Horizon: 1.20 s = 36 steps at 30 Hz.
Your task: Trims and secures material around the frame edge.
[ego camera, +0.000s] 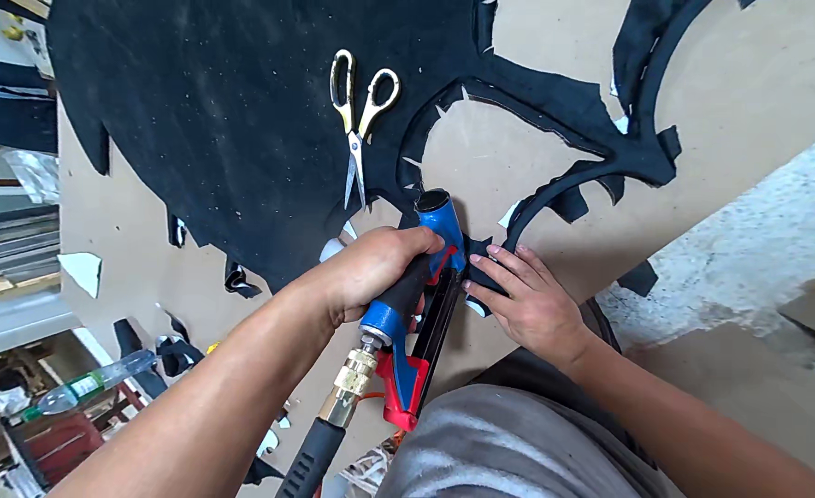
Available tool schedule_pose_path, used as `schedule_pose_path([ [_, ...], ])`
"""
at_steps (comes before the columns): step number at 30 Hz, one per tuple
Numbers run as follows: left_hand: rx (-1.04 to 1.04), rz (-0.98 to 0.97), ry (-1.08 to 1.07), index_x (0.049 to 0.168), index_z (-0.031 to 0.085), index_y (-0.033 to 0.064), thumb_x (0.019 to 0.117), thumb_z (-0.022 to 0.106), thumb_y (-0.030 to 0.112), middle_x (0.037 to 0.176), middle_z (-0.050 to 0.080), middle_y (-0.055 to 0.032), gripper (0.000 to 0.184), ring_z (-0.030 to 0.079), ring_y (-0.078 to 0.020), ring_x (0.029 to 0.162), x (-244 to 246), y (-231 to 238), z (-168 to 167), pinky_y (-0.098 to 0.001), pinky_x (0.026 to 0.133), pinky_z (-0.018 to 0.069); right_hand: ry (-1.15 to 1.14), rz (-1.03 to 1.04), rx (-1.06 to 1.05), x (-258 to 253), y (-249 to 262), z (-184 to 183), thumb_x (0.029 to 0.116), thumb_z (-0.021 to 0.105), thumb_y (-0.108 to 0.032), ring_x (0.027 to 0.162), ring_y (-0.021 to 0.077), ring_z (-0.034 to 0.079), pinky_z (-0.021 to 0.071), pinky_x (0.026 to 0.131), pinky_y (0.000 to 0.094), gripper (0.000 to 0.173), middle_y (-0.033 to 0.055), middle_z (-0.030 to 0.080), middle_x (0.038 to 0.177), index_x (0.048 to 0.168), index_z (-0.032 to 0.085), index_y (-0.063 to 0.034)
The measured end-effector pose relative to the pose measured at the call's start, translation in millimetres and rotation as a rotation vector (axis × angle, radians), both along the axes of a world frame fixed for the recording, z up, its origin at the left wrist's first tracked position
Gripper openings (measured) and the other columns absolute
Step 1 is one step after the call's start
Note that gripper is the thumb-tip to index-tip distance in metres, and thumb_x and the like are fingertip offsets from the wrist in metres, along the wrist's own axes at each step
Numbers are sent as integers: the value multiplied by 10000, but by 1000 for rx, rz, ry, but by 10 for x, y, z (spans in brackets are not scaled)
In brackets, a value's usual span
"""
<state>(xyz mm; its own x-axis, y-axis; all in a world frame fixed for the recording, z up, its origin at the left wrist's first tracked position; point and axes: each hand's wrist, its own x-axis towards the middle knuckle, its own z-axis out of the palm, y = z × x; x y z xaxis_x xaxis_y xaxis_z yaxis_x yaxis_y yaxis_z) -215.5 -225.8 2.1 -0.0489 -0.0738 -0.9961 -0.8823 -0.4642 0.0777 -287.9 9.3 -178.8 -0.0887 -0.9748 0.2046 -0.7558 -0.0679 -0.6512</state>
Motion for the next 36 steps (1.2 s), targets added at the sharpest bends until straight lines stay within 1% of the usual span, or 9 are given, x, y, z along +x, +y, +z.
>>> schedule_pose_path([
  [5,1,-19,-26,1047,605,39,1069,437,413,730,642,-144,411,652,-223,532,-100,-1,11,-396,495,595,-66,0,-64,-27,32,-46,998,598,-155,1471,297,441,274,1258,549,317,75,594,1480,1280,731,-210],
  [11,-159,157,-27,1117,646,72,1063,387,494,692,627,-109,497,609,-185,470,193,-83,235,-374,444,577,-172,-116,-95,-28,14,-43,1011,617,-214,1406,234,531,338,1246,478,234,60,678,1366,1165,724,-74],
  [17,-243,243,-38,1102,654,53,1067,341,538,662,624,-124,577,638,-209,486,758,-1,491,-385,452,586,-126,-114,-88,5,-8,-59,1014,604,-225,1397,229,536,336,1240,472,257,58,682,1356,1187,725,-78],
  [21,-481,122,-118,1137,646,41,1079,455,464,736,666,-147,467,679,-259,581,1565,355,554,-427,535,611,-78,-117,-90,-3,-38,-57,998,611,-242,1396,222,535,361,1224,474,290,36,677,1367,1223,718,-95],
  [24,-768,-216,-256,1259,660,120,1007,556,509,853,725,-109,475,727,-275,726,2340,768,368,-531,677,621,-27,-93,-56,-20,-53,-31,995,613,-252,1399,222,532,380,1211,502,307,28,665,1383,1250,709,-111],
  [26,-929,-355,-346,1426,576,93,1006,586,421,948,739,-193,532,730,-379,858,2721,1120,187,-629,790,570,41,-36,-21,-19,-46,-21,1011,578,-255,1415,261,511,358,1207,554,322,57,643,1410,1284,712,-151],
  [29,-1045,-317,-407,1526,443,17,1003,626,333,1053,727,-262,638,730,-437,930,3180,1561,-170,-640,838,570,152,26,71,-8,-48,49,995,583,-197,1450,327,461,331,1204,614,327,105,607,1446,1295,715,-210],
  [33,-1052,-159,-418,1599,297,0,992,653,409,1236,675,-284,814,705,-450,1059,3577,1932,-549,-637,926,552,203,14,184,42,-111,234,997,609,-181,1414,311,506,359,1191,600,284,114,623,1419,1253,733,-174],
  [36,-1075,-144,-457,1595,341,30,976,678,398,1318,625,-284,795,659,-444,1161,3658,2037,-711,-612,966,541,233,19,245,45,-164,320,994,617,-175,1373,317,537,372,1179,594,282,133,618,1408,1253,730,-160],
])
